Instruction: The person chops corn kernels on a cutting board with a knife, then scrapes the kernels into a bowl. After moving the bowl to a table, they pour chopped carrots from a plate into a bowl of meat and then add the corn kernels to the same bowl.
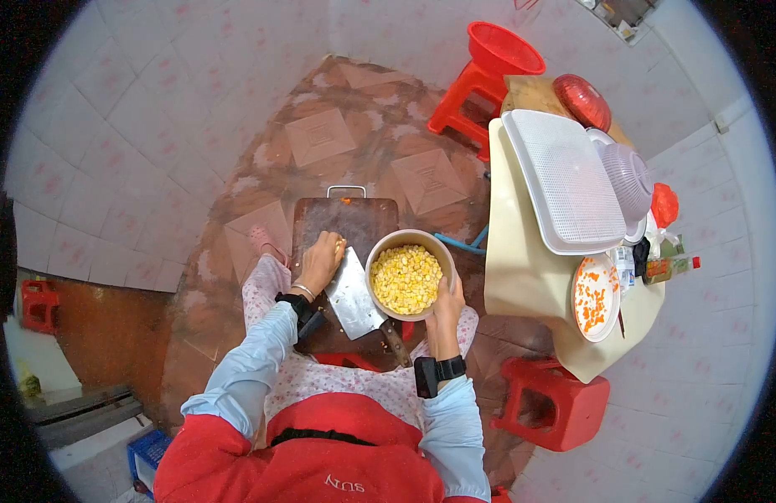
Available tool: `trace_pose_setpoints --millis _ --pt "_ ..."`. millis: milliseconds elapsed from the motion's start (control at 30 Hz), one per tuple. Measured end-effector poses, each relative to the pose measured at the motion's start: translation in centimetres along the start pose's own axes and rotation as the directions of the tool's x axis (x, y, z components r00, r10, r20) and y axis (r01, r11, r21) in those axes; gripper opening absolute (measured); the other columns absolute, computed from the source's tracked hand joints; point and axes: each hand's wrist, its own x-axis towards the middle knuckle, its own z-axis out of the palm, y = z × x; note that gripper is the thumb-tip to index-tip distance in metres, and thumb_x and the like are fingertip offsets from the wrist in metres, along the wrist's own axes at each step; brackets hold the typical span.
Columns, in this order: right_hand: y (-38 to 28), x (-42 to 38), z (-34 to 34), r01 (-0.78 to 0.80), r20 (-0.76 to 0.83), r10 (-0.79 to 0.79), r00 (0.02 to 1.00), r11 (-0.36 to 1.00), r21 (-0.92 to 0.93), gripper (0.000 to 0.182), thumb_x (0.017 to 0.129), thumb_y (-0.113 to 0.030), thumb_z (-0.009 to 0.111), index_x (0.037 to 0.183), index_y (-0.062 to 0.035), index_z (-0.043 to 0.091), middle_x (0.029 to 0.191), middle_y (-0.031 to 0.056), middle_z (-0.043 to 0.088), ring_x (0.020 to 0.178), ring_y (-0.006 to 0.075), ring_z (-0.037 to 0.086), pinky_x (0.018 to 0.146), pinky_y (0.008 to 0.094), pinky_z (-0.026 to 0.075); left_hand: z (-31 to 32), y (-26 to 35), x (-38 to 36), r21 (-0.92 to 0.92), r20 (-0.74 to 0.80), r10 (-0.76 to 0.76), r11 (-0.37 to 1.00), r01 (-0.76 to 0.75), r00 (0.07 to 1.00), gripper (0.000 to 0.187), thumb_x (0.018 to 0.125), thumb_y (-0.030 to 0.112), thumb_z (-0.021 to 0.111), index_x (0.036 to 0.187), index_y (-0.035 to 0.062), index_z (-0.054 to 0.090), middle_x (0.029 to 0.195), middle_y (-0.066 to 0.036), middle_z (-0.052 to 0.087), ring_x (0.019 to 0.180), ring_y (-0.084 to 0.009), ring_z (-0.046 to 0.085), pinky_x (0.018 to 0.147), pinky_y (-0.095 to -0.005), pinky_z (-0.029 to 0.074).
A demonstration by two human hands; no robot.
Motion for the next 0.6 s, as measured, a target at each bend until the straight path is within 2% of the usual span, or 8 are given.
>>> trace_pose_setpoints --millis 33,100,233,333,400,467,533,600 --pt "-0.4 -0.3 0.1 -0.006 -0.003 0.006 1.000 1.000 0.006 0.035 0.100 -0.005 0.042 0.134 -0.0011 0.046 0.127 0.0136 0.055 0.111 0.0224 0.058 0.093 0.0356 0.050 0.2 0.0 -0.1 -0.004 0.000 -0.001 1.000 0.001 1.000 0.016 0.090 0.022 0.059 0.090 0.0063 0.057 0.091 -0.015 0.056 0.083 -0.0363 0.060 0.069 -0.0458 0.050" --pt "-0.9 -0.6 0.0 -0.014 -0.005 0.014 1.000 1.000 0.013 0.035 0.100 -0.005 0.042 0.135 -0.0011 0.045 0.127 0.0135 0.055 0.111 0.0224 0.058 0.093 0.0358 0.049 0.9 -0.2 -0.2 0.127 -0.080 0.183 0.977 -0.172 0.980 0.013 0.088 0.022 0.060 0.089 0.0092 0.057 0.093 -0.010 0.054 0.086 -0.0300 0.058 0.066 -0.0413 0.052" --pt "-1.0 -0.6 -0.4 -0.006 0.000 0.006 1.000 1.000 0.017 0.036 0.100 -0.005 0.042 0.136 -0.0008 0.044 0.128 0.0134 0.055 0.112 0.0225 0.057 0.094 0.0358 0.049 1.7 -0.5 -0.9 0.113 -0.033 0.164 0.981 -0.160 0.986 0.013 0.086 0.022 0.062 0.092 0.0108 0.059 0.097 -0.007 0.054 0.093 -0.0270 0.053 0.073 -0.0401 0.049" --pt "-0.6 -0.2 -0.5 -0.002 0.016 0.002 1.000 1.000 0.014 0.037 0.100 -0.005 0.043 0.136 -0.0004 0.044 0.127 0.0133 0.055 0.112 0.0221 0.057 0.094 0.0355 0.049 0.7 0.2 -1.6 0.107 0.005 0.147 0.983 -0.147 0.989 0.018 0.084 0.021 0.062 0.099 0.0111 0.062 0.105 -0.008 0.055 0.103 -0.0276 0.050 0.084 -0.0406 0.043" --pt "-0.5 0.1 -0.7 0.017 0.008 -0.018 1.000 0.999 0.027 0.037 0.099 -0.005 0.043 0.136 -0.0003 0.044 0.127 0.0131 0.055 0.112 0.0218 0.057 0.093 0.0353 0.049 0.0 1.0 -1.8 0.152 -0.068 0.237 0.963 -0.224 0.969 0.023 0.084 0.022 0.062 0.105 0.0103 0.065 0.115 -0.008 0.055 0.113 -0.0278 0.046 0.090 -0.0409 0.038" --pt "0.0 0.4 -0.5 0.124 0.005 -0.124 0.992 0.991 -0.043 0.032 0.098 -0.004 0.045 0.130 0.0022 0.050 0.122 0.0125 0.058 0.108 0.0192 0.057 0.093 0.0309 0.046 -0.6 1.4 -2.0 0.178 -0.107 0.275 0.951 -0.254 0.955 0.022 0.085 0.020 0.063 0.104 0.0094 0.065 0.116 -0.009 0.055 0.113 -0.0283 0.047 0.091 -0.0409 0.038" --pt "-0.4 0.0 0.3 0.111 -0.023 -0.112 0.993 0.994 -0.025 0.032 0.097 -0.004 0.047 0.128 0.0029 0.052 0.121 0.0123 0.059 0.109 0.0188 0.056 0.095 0.0301 0.044 -1.3 2.2 -2.1 0.210 -0.151 0.309 0.938 -0.275 0.939 0.020 0.085 0.018 0.063 0.103 0.0086 0.066 0.117 -0.009 0.055 0.114 -0.0287 0.047 0.091 -0.0409 0.038" --pt "-0.2 0.1 0.6 0.199 -0.005 -0.201 0.980 0.972 -0.123 0.032 0.096 -0.003 0.048 0.127 0.0030 0.053 0.121 0.0122 0.059 0.110 0.0194 0.056 0.096 0.0310 0.043 -2.5 3.4 -2.1 -0.118 -0.186 0.275 0.947 -0.300 0.943 0.017 0.085 0.013 0.062 0.100 0.0069 0.066 0.111 -0.010 0.058 0.105 -0.0300 0.052 0.090 -0.0414 0.040"
